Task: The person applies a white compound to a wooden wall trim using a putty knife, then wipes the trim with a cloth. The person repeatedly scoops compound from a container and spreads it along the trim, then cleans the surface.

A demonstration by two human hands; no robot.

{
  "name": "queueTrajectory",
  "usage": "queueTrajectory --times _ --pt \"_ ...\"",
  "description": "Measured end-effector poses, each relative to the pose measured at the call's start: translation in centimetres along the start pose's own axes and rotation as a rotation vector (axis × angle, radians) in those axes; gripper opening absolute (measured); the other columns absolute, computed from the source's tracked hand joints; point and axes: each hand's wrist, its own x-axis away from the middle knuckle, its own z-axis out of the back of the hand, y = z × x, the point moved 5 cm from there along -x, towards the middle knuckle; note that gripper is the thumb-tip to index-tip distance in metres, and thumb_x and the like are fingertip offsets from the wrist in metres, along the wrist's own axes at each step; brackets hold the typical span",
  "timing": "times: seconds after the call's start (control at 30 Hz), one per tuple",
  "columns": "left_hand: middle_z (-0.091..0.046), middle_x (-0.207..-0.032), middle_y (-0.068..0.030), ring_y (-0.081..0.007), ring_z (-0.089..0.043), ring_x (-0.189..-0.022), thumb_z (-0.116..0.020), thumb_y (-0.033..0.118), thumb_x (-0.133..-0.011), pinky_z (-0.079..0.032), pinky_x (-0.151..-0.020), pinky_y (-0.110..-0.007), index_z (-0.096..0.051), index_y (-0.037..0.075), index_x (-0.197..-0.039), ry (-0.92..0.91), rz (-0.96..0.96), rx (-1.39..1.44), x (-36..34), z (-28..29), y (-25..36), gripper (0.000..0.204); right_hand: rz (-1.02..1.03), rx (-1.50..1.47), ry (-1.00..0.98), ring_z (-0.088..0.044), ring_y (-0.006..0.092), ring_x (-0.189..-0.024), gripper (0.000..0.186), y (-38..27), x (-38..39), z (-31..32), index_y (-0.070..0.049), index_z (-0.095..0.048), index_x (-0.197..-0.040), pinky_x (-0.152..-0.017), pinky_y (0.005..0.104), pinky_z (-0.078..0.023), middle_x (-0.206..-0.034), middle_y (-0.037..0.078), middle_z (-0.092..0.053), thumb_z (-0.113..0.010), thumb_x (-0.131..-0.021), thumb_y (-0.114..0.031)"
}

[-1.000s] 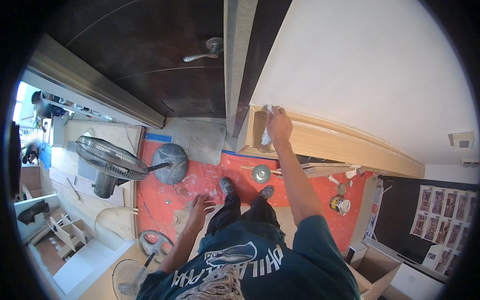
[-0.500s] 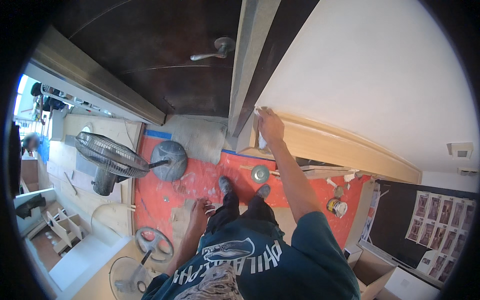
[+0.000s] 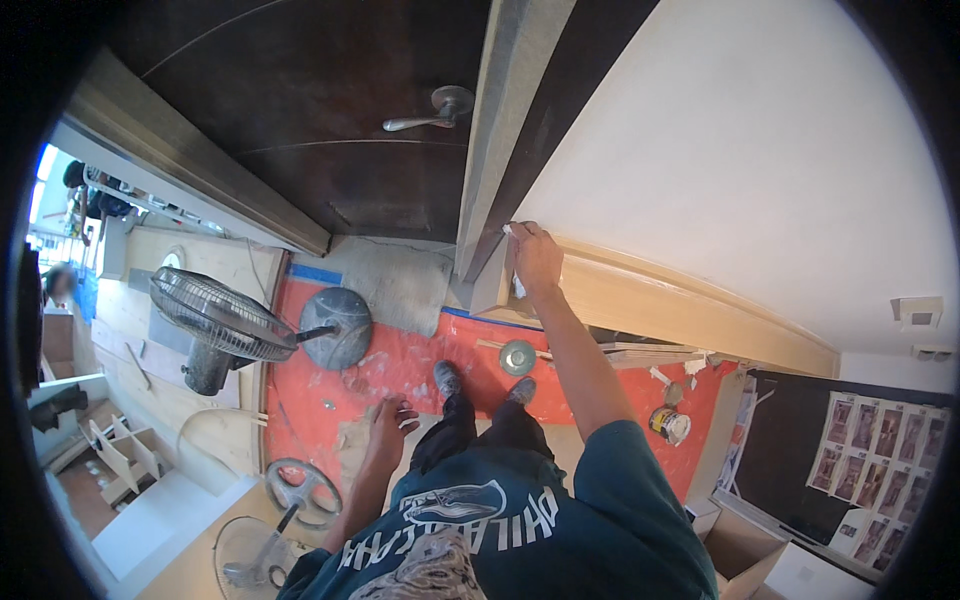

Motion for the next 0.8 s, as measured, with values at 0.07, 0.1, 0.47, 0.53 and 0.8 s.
queueTrajectory --times 0.07,0.1,0.47,0.53,0.8 --pt "-0.056 -0.088 -0.0034 -0.0175 -0.059 -0.08 -0.05 0.022 -0.093 -0.048 -0.07 -0.034 -0.055 0.008 -0.102 -0.008 -0.013 0.002 -0.1 -0.4 0.3 0.017 0.003 -0.023 0.009 -0.063 0.0298 -0.086 0.026 -0.3 -0.2 -0.1 -0.015 -0.066 -0.107 -0.072 0.0398 -0.052 -0.093 0.007 -0.062 -0.059 -0.083 -0.008" --pt "-0.056 -0.088 -0.0034 -0.0174 -0.059 -0.08 -0.049 0.022 -0.093 -0.048 -0.07 -0.034 -0.055 0.008 -0.102 -0.004 -0.022 0.006 0.0 -0.4 0.6 0.018 -0.008 -0.014 -0.034 -0.063 0.0297 -0.086 0.026 -0.5 0.9 -0.1 -0.014 -0.066 -0.107 -0.072 0.0398 -0.052 -0.094 0.007 -0.063 -0.059 -0.083 -0.008" --pt "-0.056 -0.09 -0.0038 -0.017 -0.058 -0.08 -0.049 0.026 -0.094 -0.048 -0.072 -0.034 -0.055 0.008 -0.102 -0.018 -0.033 0.014 0.4 0.3 1.3 0.02 -0.131 -0.17 -0.118 -0.064 0.0321 -0.084 0.02 3.1 2.3 1.7 -0.011 -0.071 -0.099 -0.072 0.0396 -0.052 -0.1 0.013 -0.06 -0.06 -0.085 -0.019" --pt "-0.056 -0.091 -0.0039 -0.017 -0.057 -0.081 -0.049 0.026 -0.095 -0.047 -0.072 -0.033 -0.054 0.008 -0.103 -0.01 -0.035 0.032 0.4 0.8 1.4 0.021 -0.261 -0.191 0.041 -0.064 0.032 -0.082 0.018 4.4 2.9 3.9 -0.009 -0.073 -0.093 -0.071 0.0369 -0.052 -0.102 0.015 -0.06 -0.061 -0.085 -0.02" --pt "-0.059 -0.097 -0.0069 -0.017 -0.059 -0.082 -0.049 0.025 -0.096 -0.048 -0.07 -0.032 -0.054 0.006 -0.105 0.038 -0.074 0.067 1.7 1.8 2.2 0.021 -0.24 -0.127 0.278 -0.061 0.0345 -0.09 0.019 1.4 1.2 -0.9 -0.004 -0.066 -0.101 -0.076 0.0421 -0.051 -0.1 0.015 -0.063 -0.061 -0.084 -0.01"
